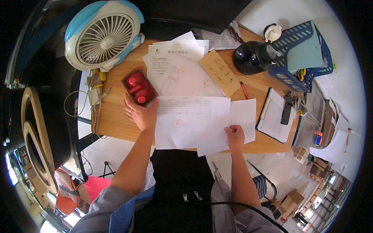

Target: The recorder stamps several documents on a desk and places them into plastic sleeves.

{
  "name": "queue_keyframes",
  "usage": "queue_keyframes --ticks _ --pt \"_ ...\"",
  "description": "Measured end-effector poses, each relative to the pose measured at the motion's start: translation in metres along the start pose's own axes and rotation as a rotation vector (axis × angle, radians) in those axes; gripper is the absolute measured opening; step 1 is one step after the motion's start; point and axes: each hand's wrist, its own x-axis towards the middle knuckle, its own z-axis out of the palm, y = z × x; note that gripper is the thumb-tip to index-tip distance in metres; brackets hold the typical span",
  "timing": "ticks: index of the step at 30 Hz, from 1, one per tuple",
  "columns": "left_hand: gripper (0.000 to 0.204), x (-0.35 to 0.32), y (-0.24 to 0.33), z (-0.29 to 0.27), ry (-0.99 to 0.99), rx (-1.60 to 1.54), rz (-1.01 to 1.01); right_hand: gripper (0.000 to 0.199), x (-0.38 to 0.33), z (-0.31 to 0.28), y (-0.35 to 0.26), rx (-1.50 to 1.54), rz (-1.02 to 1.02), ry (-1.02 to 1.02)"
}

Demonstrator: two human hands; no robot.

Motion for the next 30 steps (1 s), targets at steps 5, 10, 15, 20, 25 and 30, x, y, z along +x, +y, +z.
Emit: queue_keyframes --ticks 5,10,15,20,25,30 --pt "0.112 -0.002 0.016 0.007 0.057 0.017 -0.023 0.031 -0.009 0.009 -0.004 -0.192 -0.175 0.129" --pt "0.108 -0.003 0.016 0.015 0.173 -0.064 0.057 0.029 -0.012 0.008 -0.014 -0.133 -0.063 0.099" --pt "0.099 0.009 -0.004 0.003 0.192 -0.155 0.157 0.037 -0.022 -0.002 -0.043 -0.078 0.046 0.066" --pt "0.098 0.029 -0.037 -0.03 0.124 -0.148 0.261 0.046 -0.025 0.002 -0.051 -0.351 -0.183 0.075" --pt "0.096 0.036 -0.065 -0.05 0.063 -0.172 0.336 0.041 -0.014 0.003 -0.036 -0.343 -0.134 0.021" --pt "0.053 -0.008 -0.078 -0.046 -0.117 -0.156 0.413 0.026 0.02 -0.04 0.017 0.192 -0.215 0.171"
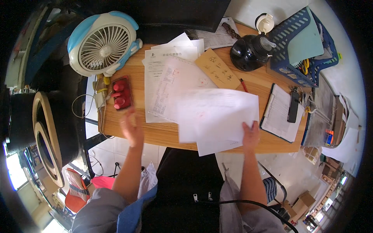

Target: The recorder stamps several documents on a desk and places them into plastic sleeves.

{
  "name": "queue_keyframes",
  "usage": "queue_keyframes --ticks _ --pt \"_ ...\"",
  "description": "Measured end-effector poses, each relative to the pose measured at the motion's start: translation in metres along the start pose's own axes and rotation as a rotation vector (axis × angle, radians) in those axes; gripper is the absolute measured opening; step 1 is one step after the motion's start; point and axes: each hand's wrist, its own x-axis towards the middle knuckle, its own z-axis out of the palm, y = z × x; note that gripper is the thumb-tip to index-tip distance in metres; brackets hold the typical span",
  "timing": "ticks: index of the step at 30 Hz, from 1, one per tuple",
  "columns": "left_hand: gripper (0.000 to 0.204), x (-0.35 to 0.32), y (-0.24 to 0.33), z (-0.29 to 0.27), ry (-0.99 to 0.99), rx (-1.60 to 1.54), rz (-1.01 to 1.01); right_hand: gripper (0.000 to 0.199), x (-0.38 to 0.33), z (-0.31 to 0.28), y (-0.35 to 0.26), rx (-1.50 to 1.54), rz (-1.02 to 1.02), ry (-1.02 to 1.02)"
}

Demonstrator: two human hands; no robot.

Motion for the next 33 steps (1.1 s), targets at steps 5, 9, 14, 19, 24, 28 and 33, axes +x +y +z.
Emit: queue_keyframes --ticks 5,9,14,19,24,28,33 --pt "0.057 0.026 0.067 0.045 -0.129 0.206 0.136 0.026 0.025 -0.049 0.015 0.023 0.079 -0.032" --pt "0.074 0.038 0.075 0.049 -0.079 0.356 -0.141 0.034 0.023 -0.061 0.025 0.431 0.229 -0.01" --pt "0.075 0.042 0.07 0.033 -0.307 0.211 -0.378 0.037 0.012 -0.064 0.046 0.562 0.323 0.005" --pt "0.042 0.012 0.028 0.014 -0.318 -0.169 -0.483 0.043 0.016 -0.058 0.049 0.556 0.383 -0.021" --pt "0.032 -0.015 0.026 -0.026 -0.315 -0.625 -0.872 0.042 0.026 -0.033 -0.003 -0.357 -0.149 0.299" --pt "0.035 -0.05 0.019 -0.047 -0.34 -0.805 -1.041 0.032 0.006 0.04 -0.09 -0.419 -0.688 -0.091" --pt "0.031 -0.092 0.002 -0.068 -0.367 -0.998 -1.239 0.041 -0.016 0.119 -0.139 -0.397 -0.804 -0.438"
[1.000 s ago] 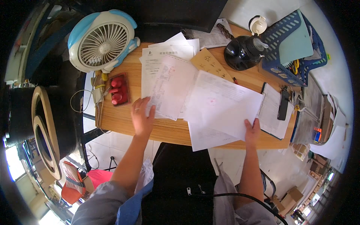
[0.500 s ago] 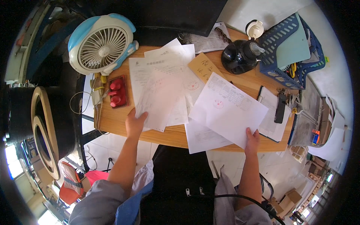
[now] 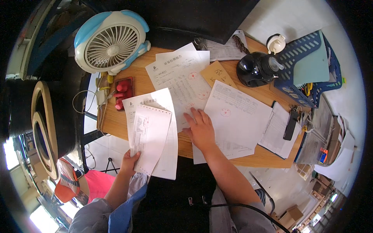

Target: The recorder stamps several documents on a desk and places them into plastic sleeves.

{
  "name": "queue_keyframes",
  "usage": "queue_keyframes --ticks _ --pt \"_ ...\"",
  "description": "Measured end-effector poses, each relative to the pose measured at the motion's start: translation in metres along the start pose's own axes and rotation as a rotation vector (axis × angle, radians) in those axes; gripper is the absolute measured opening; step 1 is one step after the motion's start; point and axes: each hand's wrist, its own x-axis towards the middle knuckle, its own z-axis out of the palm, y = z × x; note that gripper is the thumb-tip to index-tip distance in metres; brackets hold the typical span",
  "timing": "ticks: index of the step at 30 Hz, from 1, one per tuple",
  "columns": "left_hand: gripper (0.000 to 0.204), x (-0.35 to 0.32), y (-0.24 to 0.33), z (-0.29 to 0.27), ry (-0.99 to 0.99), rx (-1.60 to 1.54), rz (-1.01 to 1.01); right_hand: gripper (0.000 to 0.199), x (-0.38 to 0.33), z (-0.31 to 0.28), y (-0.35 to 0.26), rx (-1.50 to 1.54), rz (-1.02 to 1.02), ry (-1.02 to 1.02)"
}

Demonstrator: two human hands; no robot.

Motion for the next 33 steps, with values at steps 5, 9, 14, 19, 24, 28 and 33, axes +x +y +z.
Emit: queue_keyframes --ticks 5,9,14,19,24,28,33 --pt "0.029 -0.005 -0.012 0.0 -0.126 -0.129 -0.004 0.035 0.011 0.024 -0.002 -0.055 -0.012 -0.005" --pt "0.025 -0.012 -0.003 0.021 -0.221 -0.334 -0.023 0.022 0.01 0.012 -0.026 0.235 0.167 -0.392" --pt "0.025 -0.002 0.0 0.039 -0.125 -0.311 0.011 0.034 -0.029 0.03 -0.037 0.84 0.228 -0.274" --pt "0.03 0.006 -0.003 0.026 0.12 0.161 0.233 0.024 0.089 -0.003 0.04 -0.005 0.033 0.162" --pt "0.032 0.005 0.01 0.04 0.112 0.172 0.17 0.039 0.193 -0.011 0.054 -0.25 -0.237 0.28" --pt "0.03 0.012 0.02 0.045 0.071 0.167 0.129 0.034 0.218 -0.009 0.041 -0.431 -0.103 -0.049" --pt "0.031 0.033 0.036 0.066 0.232 0.673 0.516 0.02 0.222 -0.075 0.027 -0.232 -0.16 0.256"
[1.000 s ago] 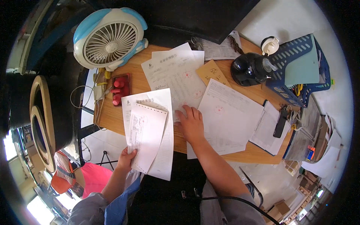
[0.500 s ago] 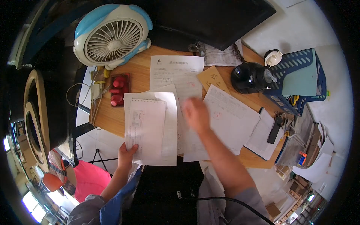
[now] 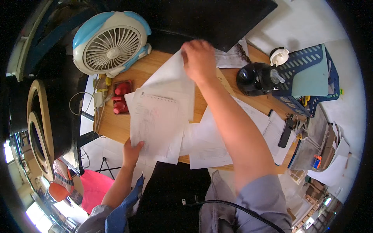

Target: The recorder stamps several documents on a desk and places them into plastic sleeves.

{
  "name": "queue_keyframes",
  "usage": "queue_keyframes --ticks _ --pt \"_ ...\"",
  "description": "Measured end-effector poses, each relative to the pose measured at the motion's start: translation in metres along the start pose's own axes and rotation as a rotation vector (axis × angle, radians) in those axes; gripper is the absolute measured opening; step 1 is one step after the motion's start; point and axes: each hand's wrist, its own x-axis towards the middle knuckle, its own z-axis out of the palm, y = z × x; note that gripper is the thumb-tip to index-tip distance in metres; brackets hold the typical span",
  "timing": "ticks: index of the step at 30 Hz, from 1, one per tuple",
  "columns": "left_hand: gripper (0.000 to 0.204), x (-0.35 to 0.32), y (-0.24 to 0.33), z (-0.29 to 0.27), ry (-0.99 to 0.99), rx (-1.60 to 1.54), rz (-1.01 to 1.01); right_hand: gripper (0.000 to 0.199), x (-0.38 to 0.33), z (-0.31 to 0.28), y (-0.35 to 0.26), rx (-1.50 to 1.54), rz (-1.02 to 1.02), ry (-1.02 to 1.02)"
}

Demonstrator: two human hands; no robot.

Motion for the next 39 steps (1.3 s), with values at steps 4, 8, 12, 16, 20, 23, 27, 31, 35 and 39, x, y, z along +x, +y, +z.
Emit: queue_keyframes --ticks 4,8,12,16,20,23,27,31,35,39 --pt "0.038 0.033 0.02 0.003 0.079 0.146 -0.013 0.025 -0.013 -0.101 -0.004 0.535 0.199 0.356" --pt "0.047 0.082 0.058 0.03 0.073 0.158 0.134 0.029 -0.072 -0.188 0.055 0.174 0.61 0.416" --pt "0.056 0.072 0.107 0.047 0.265 0.39 0.461 0.029 -0.162 -0.231 0.106 0.581 0.866 0.17" --pt "0.065 0.018 0.128 0.071 -0.125 -0.087 0.621 0.019 -0.241 -0.218 0.113 0.625 0.952 -0.168" --pt "0.08 -0.005 0.142 0.092 -0.934 -0.127 0.247 0.016 -0.245 -0.176 0.085 0.42 0.672 -0.467" --pt "0.095 -0.023 0.135 0.119 -1.07 0.06 0.145 0.015 -0.258 -0.155 0.087 0.863 0.774 -0.505" --pt "0.12 -0.054 0.111 0.151 -1.069 0.014 0.321 0.021 -0.274 -0.132 0.093 0.691 0.6 -0.462" --pt "0.127 -0.096 0.114 0.188 -0.951 -0.077 0.246 0.025 -0.247 -0.122 0.072 0.307 0.676 -0.65" --pt "0.074 -0.074 0.082 0.196 -0.481 0.158 0.194 0.028 -0.23 -0.109 0.072 0.307 0.571 -0.769" --pt "0.023 -0.034 0.051 0.168 -0.39 -0.169 -0.149 0.047 -0.237 -0.081 0.141 0.204 0.542 -0.303"
